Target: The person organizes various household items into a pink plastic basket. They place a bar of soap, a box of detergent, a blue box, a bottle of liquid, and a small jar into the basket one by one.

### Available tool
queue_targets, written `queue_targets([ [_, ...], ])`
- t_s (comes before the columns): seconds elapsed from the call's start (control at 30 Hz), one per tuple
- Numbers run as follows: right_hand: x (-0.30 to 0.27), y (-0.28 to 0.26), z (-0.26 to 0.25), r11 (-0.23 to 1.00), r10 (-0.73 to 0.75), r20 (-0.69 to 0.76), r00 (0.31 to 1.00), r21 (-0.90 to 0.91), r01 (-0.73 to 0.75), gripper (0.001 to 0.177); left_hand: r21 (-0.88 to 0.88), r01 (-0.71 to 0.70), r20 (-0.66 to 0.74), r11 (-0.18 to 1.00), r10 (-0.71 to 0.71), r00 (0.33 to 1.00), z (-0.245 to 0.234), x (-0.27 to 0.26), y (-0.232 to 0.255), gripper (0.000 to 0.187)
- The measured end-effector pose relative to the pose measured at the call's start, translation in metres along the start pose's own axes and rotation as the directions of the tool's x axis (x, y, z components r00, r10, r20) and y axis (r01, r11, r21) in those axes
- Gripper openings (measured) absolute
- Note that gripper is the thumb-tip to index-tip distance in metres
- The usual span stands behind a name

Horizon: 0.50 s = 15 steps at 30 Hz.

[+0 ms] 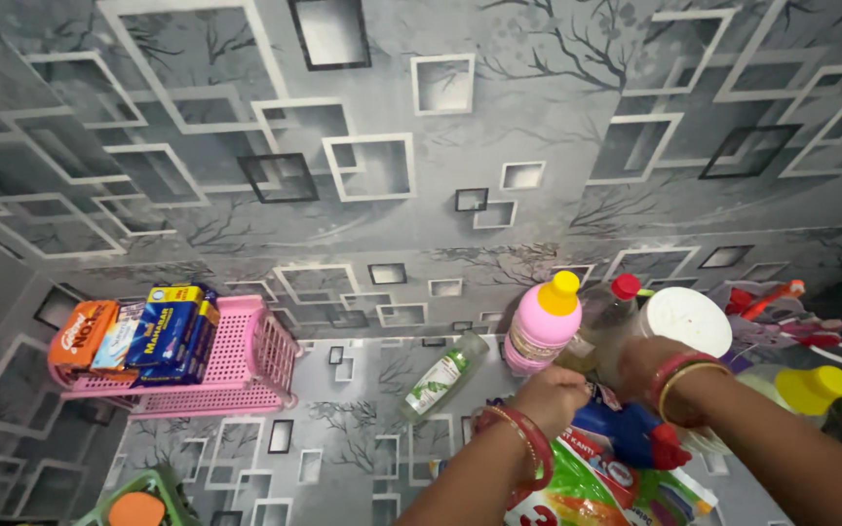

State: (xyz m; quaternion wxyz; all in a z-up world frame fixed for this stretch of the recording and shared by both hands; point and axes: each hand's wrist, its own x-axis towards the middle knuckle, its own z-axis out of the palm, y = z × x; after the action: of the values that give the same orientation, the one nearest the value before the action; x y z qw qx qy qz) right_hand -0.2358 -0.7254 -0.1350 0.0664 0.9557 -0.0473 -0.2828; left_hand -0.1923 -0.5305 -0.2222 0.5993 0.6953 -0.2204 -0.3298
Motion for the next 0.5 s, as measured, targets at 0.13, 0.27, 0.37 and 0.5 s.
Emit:
queue_targets([
  [0.13, 0.010, 0.022, 0.049, 0.977, 0.028, 0.147, 0.989, -0.215, 0.004, 0.029, -0.003, -0.052, 0.150, 0.999, 0.052, 0.987, 0.019, 0.003, -0.002, 0.033],
  [0.27, 0.004, 0.039, 0.070, 0.957, 0.080, 0.191, 0.978, 0.261, -0.129, 0.053, -0.061, 0.121, 0.193, 0.991, -0.107, 0.975, 0.046, 0.000, 0.006, 0.038],
  [0.37, -0.002, 0.038, 0.089, 0.965, -0.048, 0.193, 0.980, 0.263, -0.005, 0.045, -0.004, 0.118, 0.218, 0.993, -0.114, 0.969, 0.057, -0.002, 0.013, 0.038],
  [0.5, 0.000, 0.031, 0.114, 0.988, -0.035, 0.269, 0.962, 0.151, -0.006, 0.044, 0.008, 0.050, 0.220, 0.999, -0.050, 0.974, 0.065, 0.000, 0.011, 0.037],
])
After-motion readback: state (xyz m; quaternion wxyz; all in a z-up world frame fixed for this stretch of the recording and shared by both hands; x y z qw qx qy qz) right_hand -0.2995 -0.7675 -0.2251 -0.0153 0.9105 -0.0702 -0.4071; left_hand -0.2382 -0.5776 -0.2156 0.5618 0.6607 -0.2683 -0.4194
